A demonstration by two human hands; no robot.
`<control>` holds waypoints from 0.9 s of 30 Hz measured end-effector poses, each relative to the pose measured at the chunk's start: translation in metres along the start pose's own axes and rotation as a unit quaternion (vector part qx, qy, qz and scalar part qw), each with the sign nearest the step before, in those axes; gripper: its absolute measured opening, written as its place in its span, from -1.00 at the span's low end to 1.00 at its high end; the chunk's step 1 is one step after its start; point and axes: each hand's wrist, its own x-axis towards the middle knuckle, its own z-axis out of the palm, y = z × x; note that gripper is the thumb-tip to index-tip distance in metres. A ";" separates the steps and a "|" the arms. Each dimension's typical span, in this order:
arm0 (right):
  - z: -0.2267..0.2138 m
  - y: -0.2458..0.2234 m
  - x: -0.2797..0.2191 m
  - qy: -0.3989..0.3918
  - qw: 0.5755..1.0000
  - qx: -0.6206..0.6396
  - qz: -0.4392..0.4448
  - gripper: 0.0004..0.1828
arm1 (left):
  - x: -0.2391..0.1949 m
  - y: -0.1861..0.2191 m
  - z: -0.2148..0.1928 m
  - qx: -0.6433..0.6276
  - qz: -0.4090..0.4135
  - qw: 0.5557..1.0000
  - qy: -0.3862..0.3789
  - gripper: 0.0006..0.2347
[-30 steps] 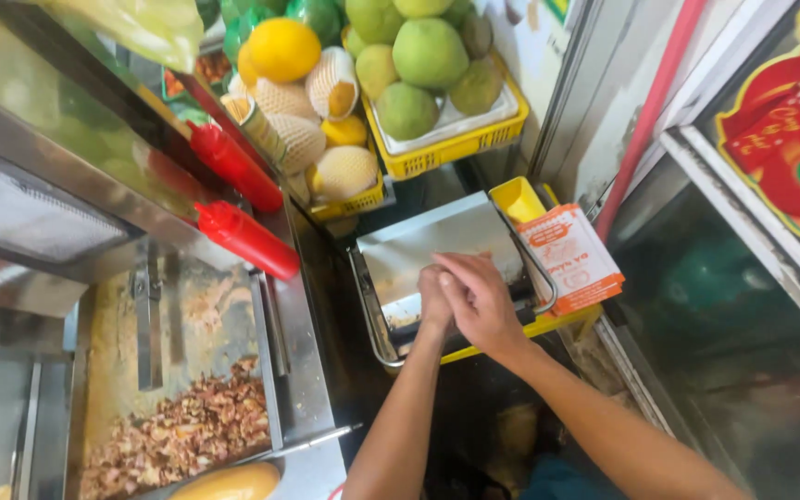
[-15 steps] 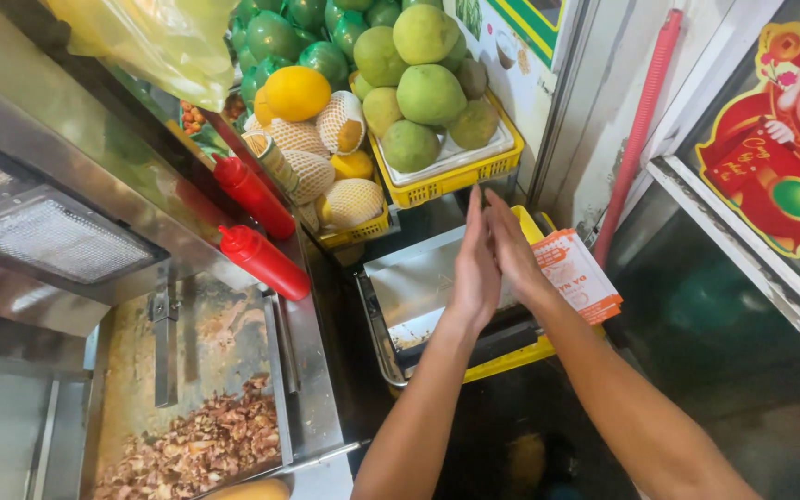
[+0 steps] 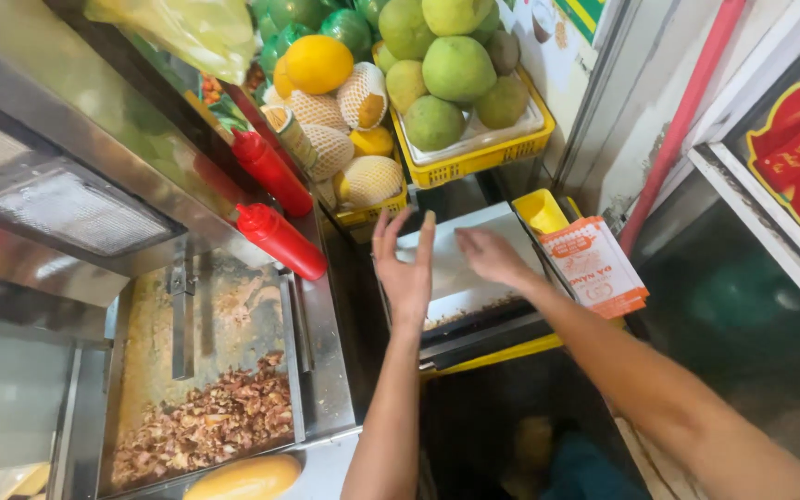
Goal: Prepare Vietnamese sandwiches (banh mi) by adding various ingredients and toasting them.
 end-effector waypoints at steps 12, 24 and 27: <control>-0.141 0.243 0.081 -0.025 0.987 0.056 0.151 -0.67 | -0.102 -0.177 0.046 0.148 -0.261 0.863 -0.407 -0.21; -0.048 0.386 0.187 -0.319 0.926 -0.195 -0.055 -0.58 | -0.104 -0.202 0.111 0.487 -0.289 0.643 -0.516 -0.69; -0.030 0.387 0.204 -0.419 0.880 -0.212 -0.074 -0.37 | -0.119 -0.222 0.108 0.498 -0.278 0.642 -0.512 -0.77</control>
